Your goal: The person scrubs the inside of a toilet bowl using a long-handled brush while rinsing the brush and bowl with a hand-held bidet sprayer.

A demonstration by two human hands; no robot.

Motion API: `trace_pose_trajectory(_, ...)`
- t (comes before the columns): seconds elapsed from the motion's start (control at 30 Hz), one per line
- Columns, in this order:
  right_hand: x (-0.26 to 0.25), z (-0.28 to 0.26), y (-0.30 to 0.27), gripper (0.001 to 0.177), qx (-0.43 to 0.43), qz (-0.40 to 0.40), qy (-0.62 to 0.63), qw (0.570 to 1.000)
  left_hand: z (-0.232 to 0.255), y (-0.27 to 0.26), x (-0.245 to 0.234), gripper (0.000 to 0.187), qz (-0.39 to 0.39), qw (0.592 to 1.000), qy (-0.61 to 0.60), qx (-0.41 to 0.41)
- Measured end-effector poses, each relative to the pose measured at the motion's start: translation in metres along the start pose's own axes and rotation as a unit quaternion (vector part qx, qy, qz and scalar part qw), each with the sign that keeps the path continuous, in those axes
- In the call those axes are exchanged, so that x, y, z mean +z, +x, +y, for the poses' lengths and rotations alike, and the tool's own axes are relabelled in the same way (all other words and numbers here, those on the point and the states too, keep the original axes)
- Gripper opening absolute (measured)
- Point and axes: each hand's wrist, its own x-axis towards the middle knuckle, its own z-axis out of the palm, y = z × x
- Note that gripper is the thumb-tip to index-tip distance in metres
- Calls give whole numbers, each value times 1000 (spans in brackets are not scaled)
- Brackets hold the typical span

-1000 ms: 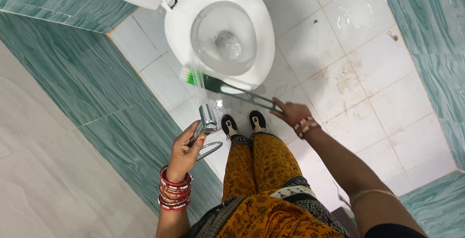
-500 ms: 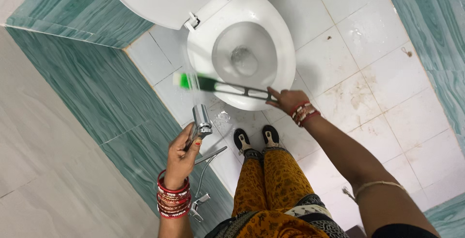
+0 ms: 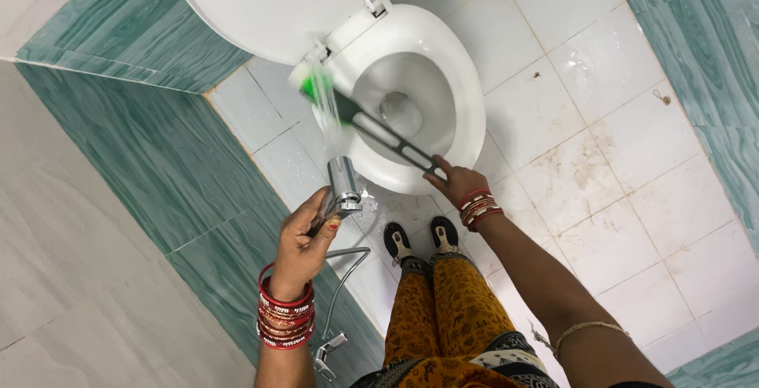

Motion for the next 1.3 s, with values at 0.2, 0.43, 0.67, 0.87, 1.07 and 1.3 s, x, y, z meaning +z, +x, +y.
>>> trace_pose_trajectory(0.2,1,19,11,64,61,22,73,995,3,9,2,51,-28,997,-71,12)
trace_pose_trajectory(0.43,16,-18,-9,68,133,0,204,970,12,24,11,50,-14,999,-50,15)
trace_pose_trajectory(0.67,18,-20,-6,69,104,-66,204,971,10,29,21,54,-71,993,-96,-13)
trace_pose_trajectory(0.87,23,-17,-5,77,166,103,349,916,2,34,37,54,-88,991,-100,-30)
trace_pose_trajectory(1.07,8,-35,-34,72,111,-10,233,966,2,37,55,52,-122,984,-116,-58)
trace_pose_trajectory(1.3,32,-17,-22,67,176,147,350,908,-2,29,55,56,-137,983,-105,-67)
